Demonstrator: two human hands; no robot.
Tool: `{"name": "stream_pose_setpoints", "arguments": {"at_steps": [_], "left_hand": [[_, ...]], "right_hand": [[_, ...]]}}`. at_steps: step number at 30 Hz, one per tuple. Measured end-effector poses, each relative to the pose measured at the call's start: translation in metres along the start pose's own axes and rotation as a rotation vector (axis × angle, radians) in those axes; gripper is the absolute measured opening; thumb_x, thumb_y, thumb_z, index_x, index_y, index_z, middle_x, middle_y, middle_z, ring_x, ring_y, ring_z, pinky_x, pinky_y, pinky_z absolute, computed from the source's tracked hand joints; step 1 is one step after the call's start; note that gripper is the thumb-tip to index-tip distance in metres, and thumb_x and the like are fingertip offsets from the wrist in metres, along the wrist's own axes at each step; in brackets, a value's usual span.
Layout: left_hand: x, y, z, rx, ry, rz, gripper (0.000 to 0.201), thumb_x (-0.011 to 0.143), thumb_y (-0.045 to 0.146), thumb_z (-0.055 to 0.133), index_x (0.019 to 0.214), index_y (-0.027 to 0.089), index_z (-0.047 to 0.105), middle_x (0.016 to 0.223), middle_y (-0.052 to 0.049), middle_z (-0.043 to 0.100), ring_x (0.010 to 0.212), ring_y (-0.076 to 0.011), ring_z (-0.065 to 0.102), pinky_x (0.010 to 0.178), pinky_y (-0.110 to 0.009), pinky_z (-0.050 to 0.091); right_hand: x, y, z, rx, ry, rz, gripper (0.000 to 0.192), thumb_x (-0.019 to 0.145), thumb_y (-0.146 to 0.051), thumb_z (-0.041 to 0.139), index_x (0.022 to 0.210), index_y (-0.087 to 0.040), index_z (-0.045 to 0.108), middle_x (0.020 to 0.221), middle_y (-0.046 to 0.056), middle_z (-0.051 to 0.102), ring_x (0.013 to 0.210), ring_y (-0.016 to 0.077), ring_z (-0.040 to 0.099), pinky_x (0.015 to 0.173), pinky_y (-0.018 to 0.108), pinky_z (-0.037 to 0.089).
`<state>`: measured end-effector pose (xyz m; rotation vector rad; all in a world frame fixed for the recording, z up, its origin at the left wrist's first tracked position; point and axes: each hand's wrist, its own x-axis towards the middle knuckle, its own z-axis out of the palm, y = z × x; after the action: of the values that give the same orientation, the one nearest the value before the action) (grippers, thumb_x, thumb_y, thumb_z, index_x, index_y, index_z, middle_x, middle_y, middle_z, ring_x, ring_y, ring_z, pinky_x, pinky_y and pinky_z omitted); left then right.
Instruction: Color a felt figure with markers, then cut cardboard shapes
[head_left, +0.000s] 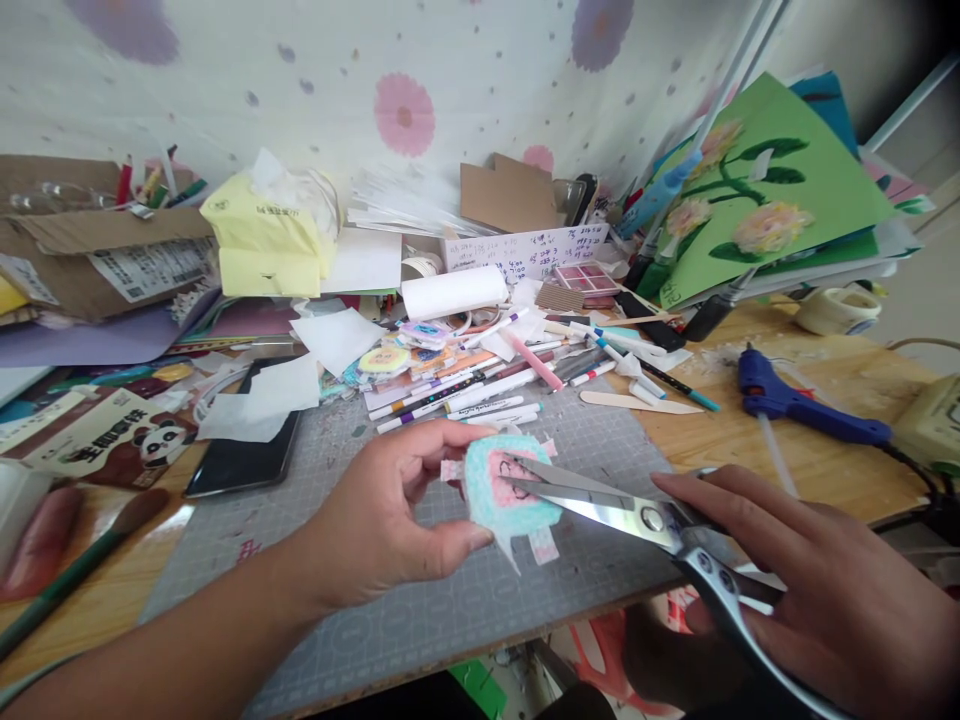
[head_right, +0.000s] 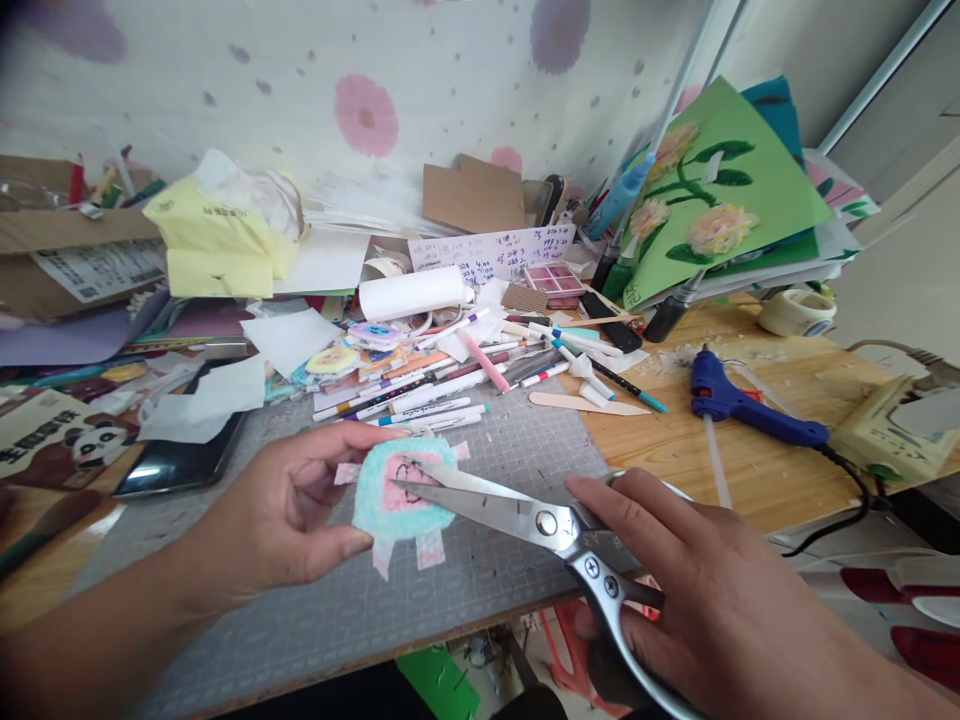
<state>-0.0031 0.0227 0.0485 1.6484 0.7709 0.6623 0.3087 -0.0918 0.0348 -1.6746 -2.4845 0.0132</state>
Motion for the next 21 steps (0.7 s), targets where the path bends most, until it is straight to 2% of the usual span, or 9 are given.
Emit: {"name": "stream_pose_setpoints", "arguments": {"at_steps": [10, 18, 21], "left_hand": [[-0.0015, -0.0033, -0.0009, -0.015, -0.021, 0.022, 0.051, 0.073, 0.014, 0.076, 0.119, 0.022, 0.055, 0.112, -0.004, 0.07, 0.102, -0.0175, 0.066, 0.092, -0.025, 0.049], [0.0001, 0.0019, 0.0003, -0.022, -0.02, -0.001, 0.048, 0.07, 0.011, 0.076, 0.114, 0.02, 0.059, 0.108, -0.004, 0.072, 0.097, -0.0175, 0.068, 0.087, -0.023, 0.051], [0.0005, 0.0016, 0.0009, -0.046, -0.021, -0.005, 0.047, 0.07, 0.012, 0.076, 0.113, 0.021, 0.06, 0.106, -0.003, 0.072, 0.096, -0.0181, 0.068, 0.086, -0.024, 0.052]], "right_hand": [[0.002, 0.0, 0.0012, -0.048, 0.018, -0.047, 0.064, 0.078, -0.02, 0.054, 0.138, -0.021, 0.034, 0.12, 0.014, 0.064, 0.087, 0.0273, 0.071, 0.066, 0.034, 0.061], [-0.0002, 0.0027, 0.0021, -0.116, 0.102, -0.097, 0.06, 0.076, -0.018, 0.052, 0.136, -0.018, 0.042, 0.111, 0.013, 0.069, 0.077, 0.0271, 0.072, 0.065, 0.034, 0.06], [-0.003, 0.0054, 0.0031, -0.167, 0.1, -0.111, 0.061, 0.077, -0.02, 0.052, 0.137, -0.019, 0.04, 0.112, 0.014, 0.07, 0.076, 0.0292, 0.072, 0.064, 0.037, 0.06]]}}
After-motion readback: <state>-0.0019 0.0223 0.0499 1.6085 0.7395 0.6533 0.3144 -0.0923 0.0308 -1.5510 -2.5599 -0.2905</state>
